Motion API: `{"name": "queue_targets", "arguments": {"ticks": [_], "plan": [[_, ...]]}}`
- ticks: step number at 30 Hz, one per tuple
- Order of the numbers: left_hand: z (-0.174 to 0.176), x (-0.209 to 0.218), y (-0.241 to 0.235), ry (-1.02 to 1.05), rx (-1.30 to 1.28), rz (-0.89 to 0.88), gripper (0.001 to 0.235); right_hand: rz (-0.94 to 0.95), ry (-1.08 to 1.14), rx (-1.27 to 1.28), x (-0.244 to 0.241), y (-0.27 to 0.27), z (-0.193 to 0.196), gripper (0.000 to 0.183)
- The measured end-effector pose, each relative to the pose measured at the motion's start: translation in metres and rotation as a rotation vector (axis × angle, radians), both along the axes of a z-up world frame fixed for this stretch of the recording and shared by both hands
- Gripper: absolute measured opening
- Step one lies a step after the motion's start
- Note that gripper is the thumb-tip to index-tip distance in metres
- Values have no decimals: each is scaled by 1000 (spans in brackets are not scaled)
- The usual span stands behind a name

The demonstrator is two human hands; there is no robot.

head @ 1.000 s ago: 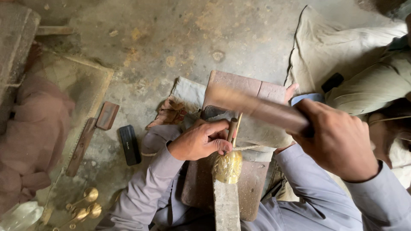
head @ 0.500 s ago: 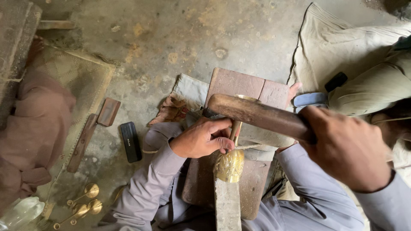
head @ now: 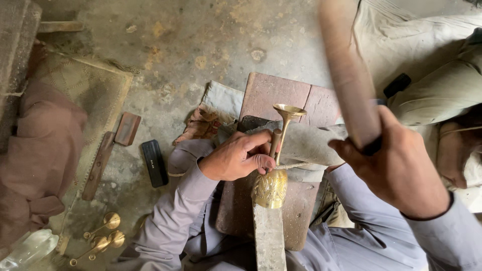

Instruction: The person holds a brass candlestick on a wooden block and repeatedly strikes it with a wooden mallet to shape the metal. The person rotates the candlestick periodically to work on different sides.

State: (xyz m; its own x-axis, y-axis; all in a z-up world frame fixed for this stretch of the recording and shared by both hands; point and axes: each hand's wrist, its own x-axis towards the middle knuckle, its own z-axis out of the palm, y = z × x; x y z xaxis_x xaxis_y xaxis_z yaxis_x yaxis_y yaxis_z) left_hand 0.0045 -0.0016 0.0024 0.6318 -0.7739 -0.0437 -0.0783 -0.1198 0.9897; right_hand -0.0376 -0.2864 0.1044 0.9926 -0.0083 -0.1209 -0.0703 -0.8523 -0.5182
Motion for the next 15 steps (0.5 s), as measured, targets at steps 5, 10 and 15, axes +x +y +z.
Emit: {"name": "queue_targets", "arguments": {"ticks": [5, 10, 15], "plan": [[0, 1, 2, -22, -31, -15, 40, 110, 66, -35, 4, -1, -2, 53], [-1, 2, 1, -44, 23, -31, 37, 178, 245, -612, -1, -7, -4, 40], [-3, 1, 2, -5, -50, -30, 38, 79, -196, 286, -9, 2, -1, 41]]}}
